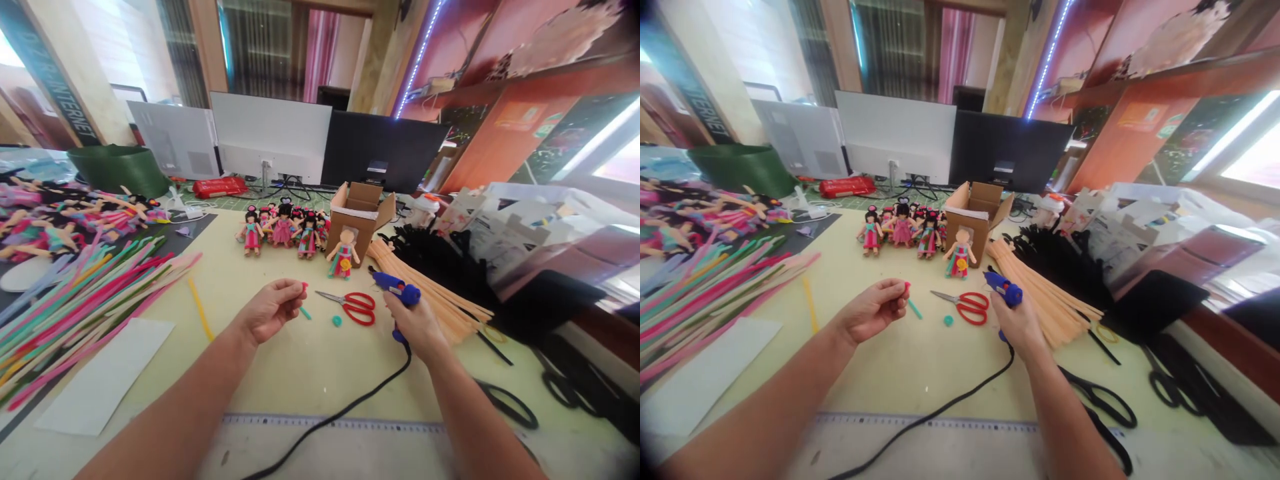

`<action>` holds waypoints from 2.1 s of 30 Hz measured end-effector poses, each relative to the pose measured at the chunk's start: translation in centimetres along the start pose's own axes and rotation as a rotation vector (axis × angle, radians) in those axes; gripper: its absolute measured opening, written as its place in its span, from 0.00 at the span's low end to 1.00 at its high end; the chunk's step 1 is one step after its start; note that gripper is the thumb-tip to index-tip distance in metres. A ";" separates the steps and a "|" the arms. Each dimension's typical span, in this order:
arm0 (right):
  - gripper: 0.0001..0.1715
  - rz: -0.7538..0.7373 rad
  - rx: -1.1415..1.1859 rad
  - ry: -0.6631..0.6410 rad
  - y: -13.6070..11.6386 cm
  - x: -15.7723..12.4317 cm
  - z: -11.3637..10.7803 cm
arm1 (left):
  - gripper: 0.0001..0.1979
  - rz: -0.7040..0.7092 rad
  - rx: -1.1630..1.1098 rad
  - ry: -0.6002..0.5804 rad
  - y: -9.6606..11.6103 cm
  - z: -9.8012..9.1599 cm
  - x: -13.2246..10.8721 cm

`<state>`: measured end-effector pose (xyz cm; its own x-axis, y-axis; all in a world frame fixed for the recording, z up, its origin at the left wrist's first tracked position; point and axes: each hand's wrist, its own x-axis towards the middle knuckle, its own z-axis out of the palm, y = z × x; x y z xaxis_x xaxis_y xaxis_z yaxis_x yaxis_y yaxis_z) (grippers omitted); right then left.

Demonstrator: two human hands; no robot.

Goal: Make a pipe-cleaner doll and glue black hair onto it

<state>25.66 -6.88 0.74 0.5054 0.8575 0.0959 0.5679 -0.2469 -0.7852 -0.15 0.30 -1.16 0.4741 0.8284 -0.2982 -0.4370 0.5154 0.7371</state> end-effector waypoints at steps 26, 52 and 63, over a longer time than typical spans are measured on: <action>0.17 -0.531 -0.578 -0.183 -4.0 -8.9 -4.9 | 0.09 0.038 -0.399 -0.397 -3.4 9.0 -13.2; 0.22 -0.609 -0.274 -0.291 -7.8 -9.2 -1.7 | 0.12 0.227 -0.504 -0.427 -2.9 6.2 -17.6; 0.31 -0.462 0.301 -0.749 -7.1 -20.0 -5.7 | 0.15 0.303 -0.411 -0.281 -2.9 4.9 -17.1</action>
<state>15.19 -24.88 7.93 -0.3396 0.9352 0.1008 0.3632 0.2292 -0.9031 -3.21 -16.38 4.80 0.4413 0.8914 0.1030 -0.8192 0.3534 0.4517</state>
